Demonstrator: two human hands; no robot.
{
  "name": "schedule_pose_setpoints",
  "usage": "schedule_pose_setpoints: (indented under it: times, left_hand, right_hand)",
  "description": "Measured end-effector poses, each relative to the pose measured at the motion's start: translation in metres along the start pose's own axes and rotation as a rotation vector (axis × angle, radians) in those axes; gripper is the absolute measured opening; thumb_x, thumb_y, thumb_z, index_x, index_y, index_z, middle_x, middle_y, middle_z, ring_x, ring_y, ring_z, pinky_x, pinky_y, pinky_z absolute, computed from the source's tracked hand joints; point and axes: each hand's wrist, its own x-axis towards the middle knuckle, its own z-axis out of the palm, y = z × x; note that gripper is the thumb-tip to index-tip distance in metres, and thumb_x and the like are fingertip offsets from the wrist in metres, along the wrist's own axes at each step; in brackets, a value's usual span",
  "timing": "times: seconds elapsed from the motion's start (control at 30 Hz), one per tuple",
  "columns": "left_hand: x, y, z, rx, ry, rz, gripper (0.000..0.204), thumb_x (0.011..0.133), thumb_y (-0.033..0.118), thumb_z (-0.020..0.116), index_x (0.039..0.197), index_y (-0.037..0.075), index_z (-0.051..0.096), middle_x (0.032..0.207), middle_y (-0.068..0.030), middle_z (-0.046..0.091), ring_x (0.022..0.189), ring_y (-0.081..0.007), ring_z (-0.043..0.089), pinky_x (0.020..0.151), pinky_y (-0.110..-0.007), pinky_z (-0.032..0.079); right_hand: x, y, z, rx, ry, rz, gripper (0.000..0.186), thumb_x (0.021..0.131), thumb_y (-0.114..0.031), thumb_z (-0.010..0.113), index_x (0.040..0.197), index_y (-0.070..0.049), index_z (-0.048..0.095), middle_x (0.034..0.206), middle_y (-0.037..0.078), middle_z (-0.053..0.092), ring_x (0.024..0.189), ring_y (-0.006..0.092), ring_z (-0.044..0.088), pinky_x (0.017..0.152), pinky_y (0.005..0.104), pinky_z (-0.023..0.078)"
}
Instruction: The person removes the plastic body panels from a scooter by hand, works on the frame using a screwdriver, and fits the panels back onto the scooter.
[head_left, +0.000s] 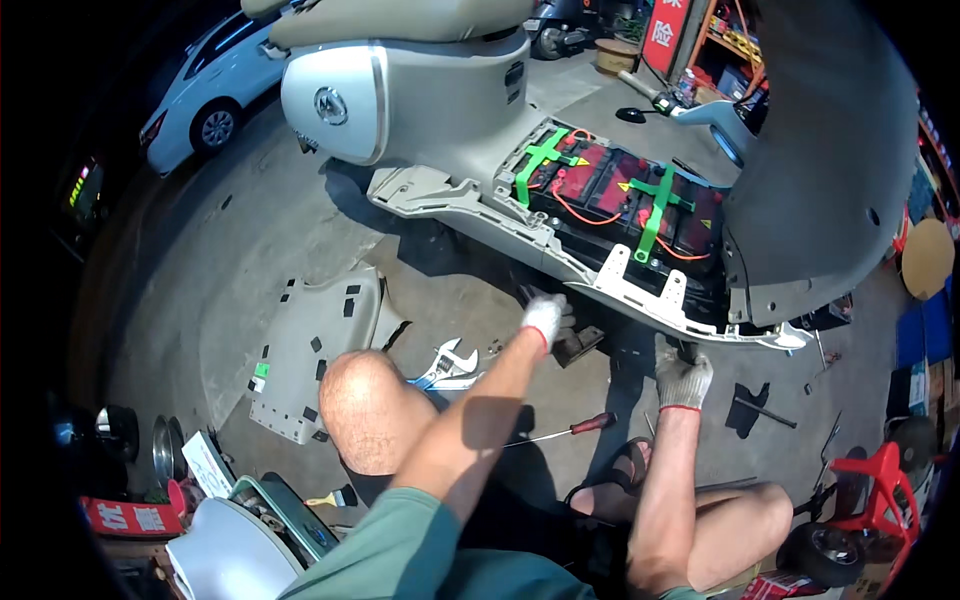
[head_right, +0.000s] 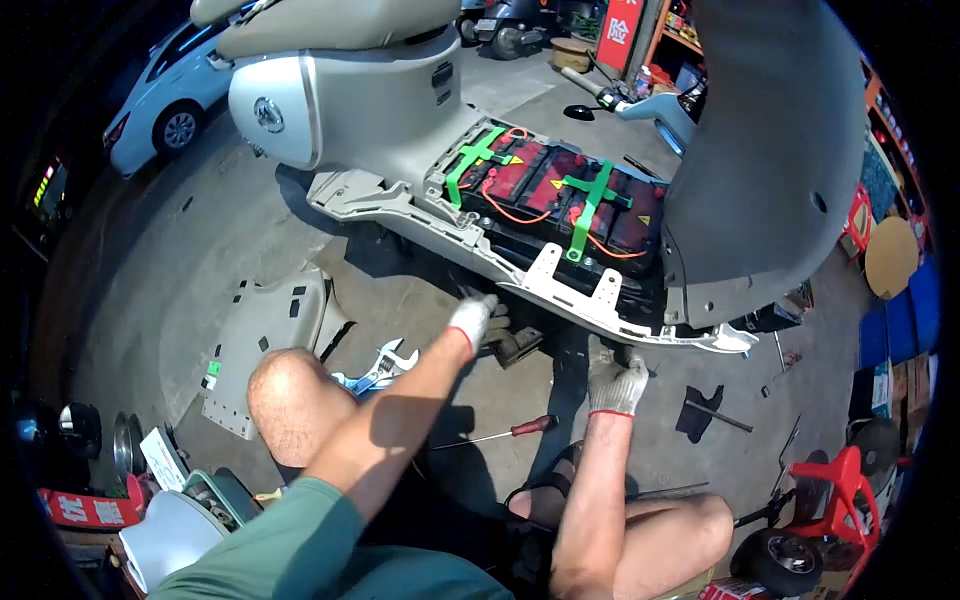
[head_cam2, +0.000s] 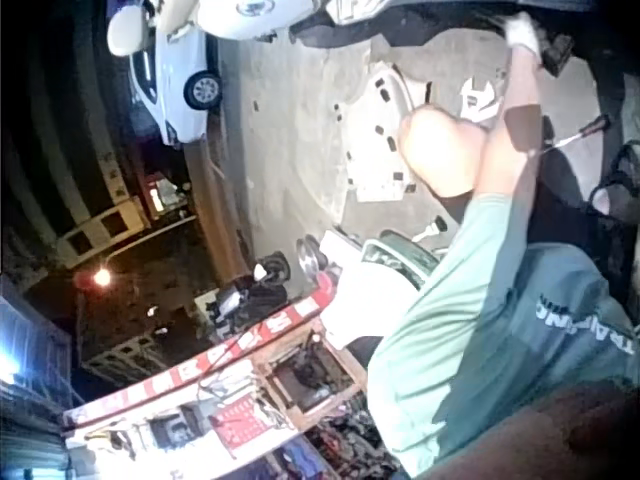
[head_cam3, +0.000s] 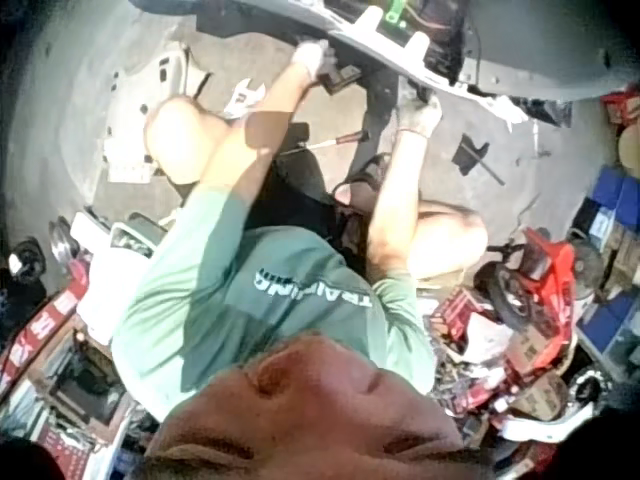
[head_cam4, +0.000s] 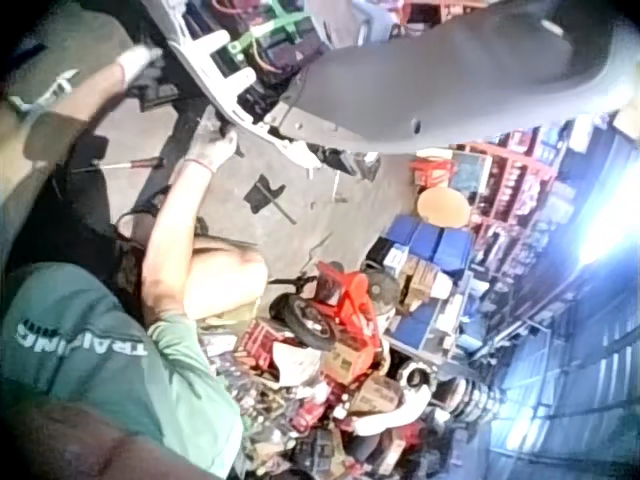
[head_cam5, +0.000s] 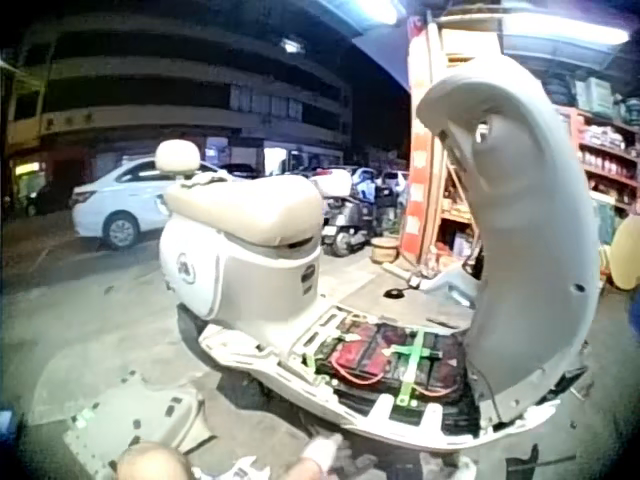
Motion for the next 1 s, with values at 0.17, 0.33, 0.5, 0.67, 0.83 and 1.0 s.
schedule_pose_setpoints:
  times: [0.17, 0.33, 0.5, 0.67, 0.83, 1.0]
  left_hand:
    - [0.016, -0.035, 0.042, -0.855, -0.097, -0.150, 0.056, 0.106, 0.045, 0.033, 0.150, 0.011, 0.035, 0.152, -0.0121, 0.041, 0.139, -0.0337, 0.039, 0.117, -0.054, 0.027]
    - [0.027, -0.032, 0.075, -1.324, -0.299, 0.041, 0.054, 0.104, 0.053, 0.034, 0.141, 0.016, 0.048, 0.142, -0.0034, 0.053, 0.131, -0.0250, 0.049, 0.116, -0.041, 0.033]
    - [0.061, -0.037, 0.076, -1.461, -0.264, -0.053, 0.052, 0.105, 0.049, 0.035, 0.139, 0.015, 0.052, 0.143, -0.0043, 0.053, 0.130, -0.0258, 0.049, 0.115, -0.042, 0.033]
    - [0.055, -0.034, 0.093, -1.505, -0.250, -0.079, 0.062, 0.100, 0.062, 0.035, 0.143, 0.019, 0.049, 0.147, -0.0037, 0.050, 0.134, -0.0274, 0.045, 0.116, -0.047, 0.031]
    - [0.016, -0.002, 0.109, -1.405, -0.043, -0.036, 0.063, 0.101, 0.060, 0.033, 0.148, 0.019, 0.043, 0.150, -0.0043, 0.046, 0.134, -0.0294, 0.047, 0.115, -0.043, 0.033]
    - [-0.003, -0.026, 0.132, -0.888, 0.214, 0.166, 0.084, 0.096, 0.049, 0.058, 0.158, 0.010, 0.017, 0.155, -0.0170, 0.035, 0.134, -0.0275, 0.044, 0.112, -0.039, 0.034]
  right_hand:
    - [-0.007, -0.014, -0.007, -0.280, -0.091, 0.006, 0.033, 0.092, -0.011, 0.046, 0.117, 0.000, 0.064, 0.121, 0.018, 0.065, 0.114, 0.0363, 0.059, 0.103, 0.0602, 0.043]
    - [-0.014, -0.042, 0.002, -0.545, -0.006, -0.036, 0.034, 0.096, -0.015, 0.042, 0.120, 0.001, 0.060, 0.121, 0.020, 0.063, 0.106, 0.0375, 0.063, 0.094, 0.0566, 0.052]
    - [-0.003, -0.041, 0.009, -0.609, -0.012, -0.030, 0.033, 0.095, -0.014, 0.044, 0.119, 0.002, 0.061, 0.122, 0.019, 0.064, 0.109, 0.0355, 0.062, 0.095, 0.0576, 0.051]
    - [-0.016, -0.036, 0.024, -0.621, 0.071, -0.045, 0.040, 0.096, -0.016, 0.043, 0.129, 0.001, 0.057, 0.126, 0.020, 0.063, 0.112, 0.0348, 0.062, 0.100, 0.0512, 0.048]
    - [-0.012, -0.035, 0.016, -0.584, 0.074, -0.054, 0.035, 0.091, -0.012, 0.048, 0.120, 0.001, 0.061, 0.116, 0.019, 0.067, 0.102, 0.0320, 0.065, 0.091, 0.0479, 0.054]
    - [-0.008, -0.035, 0.010, -0.533, -0.022, 0.023, 0.034, 0.087, -0.009, 0.047, 0.117, -0.001, 0.060, 0.120, 0.019, 0.065, 0.109, 0.0362, 0.063, 0.093, 0.0546, 0.054]
